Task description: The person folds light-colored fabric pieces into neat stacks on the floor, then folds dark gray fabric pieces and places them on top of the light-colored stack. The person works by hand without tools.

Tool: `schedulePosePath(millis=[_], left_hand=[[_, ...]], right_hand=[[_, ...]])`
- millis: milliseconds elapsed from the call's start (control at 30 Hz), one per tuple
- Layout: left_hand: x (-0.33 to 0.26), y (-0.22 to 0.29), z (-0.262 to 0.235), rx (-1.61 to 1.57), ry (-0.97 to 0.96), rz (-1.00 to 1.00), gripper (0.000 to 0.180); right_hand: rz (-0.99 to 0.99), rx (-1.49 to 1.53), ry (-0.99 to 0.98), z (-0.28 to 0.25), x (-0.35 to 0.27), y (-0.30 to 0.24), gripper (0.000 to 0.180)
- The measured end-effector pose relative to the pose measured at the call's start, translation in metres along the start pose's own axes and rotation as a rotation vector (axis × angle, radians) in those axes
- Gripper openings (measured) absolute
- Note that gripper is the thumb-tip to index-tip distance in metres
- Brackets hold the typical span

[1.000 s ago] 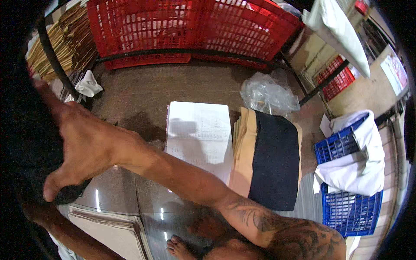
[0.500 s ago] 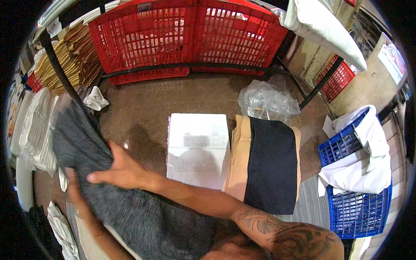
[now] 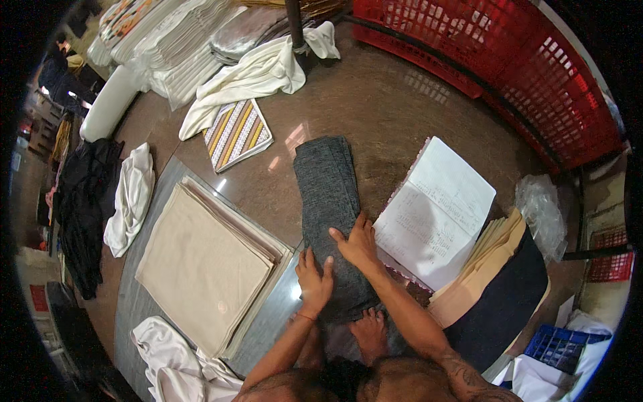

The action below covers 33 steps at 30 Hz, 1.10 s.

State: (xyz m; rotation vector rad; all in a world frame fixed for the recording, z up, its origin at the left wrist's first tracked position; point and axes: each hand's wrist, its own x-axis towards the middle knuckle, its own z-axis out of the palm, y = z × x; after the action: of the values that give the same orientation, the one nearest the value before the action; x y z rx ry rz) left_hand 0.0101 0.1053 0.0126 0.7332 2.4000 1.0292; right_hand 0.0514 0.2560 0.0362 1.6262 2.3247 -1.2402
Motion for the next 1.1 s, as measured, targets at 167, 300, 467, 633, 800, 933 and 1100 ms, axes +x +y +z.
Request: schedulePosePath(millis=[167, 300, 467, 633, 800, 933, 1100], left_hand=[[0.008, 0.003, 0.003, -0.032, 0.004, 0.018, 0.069], [0.020, -0.009, -0.012, -0.201, -0.028, -0.067, 0.067], [-0.010, -0.017, -0.004, -0.116, 0.035, -0.032, 0.070], [-0.005, -0.006, -0.013, -0.451, -0.151, -0.220, 0.069], [-0.024, -0.003, -0.014, -0.527, -0.168, -0.255, 0.071], [-0.038, -0.001, -0.007, 0.075, 0.011, -0.027, 0.078], [-0.030, -0.019, 0.000, -0.210, 0.040, -0.024, 0.089]], right_hand=[[-0.051, 0.011, -0.054, 0.005, -0.010, 0.018, 0.099], [-0.108, 0.294, -0.079, -0.009, -0.016, 0.028, 0.086], [-0.007, 0.175, 0.052, 0.006, -0.024, 0.045, 0.091], [0.069, 0.493, -0.224, -0.012, -0.023, 0.029, 0.105], [-0.136, 0.406, -0.274, -0.011, -0.026, 0.039, 0.108], [-0.051, 0.316, -0.048, 0.003, -0.020, 0.050, 0.110], [-0.043, 0.403, -0.149, 0.006, -0.025, 0.047, 0.092]])
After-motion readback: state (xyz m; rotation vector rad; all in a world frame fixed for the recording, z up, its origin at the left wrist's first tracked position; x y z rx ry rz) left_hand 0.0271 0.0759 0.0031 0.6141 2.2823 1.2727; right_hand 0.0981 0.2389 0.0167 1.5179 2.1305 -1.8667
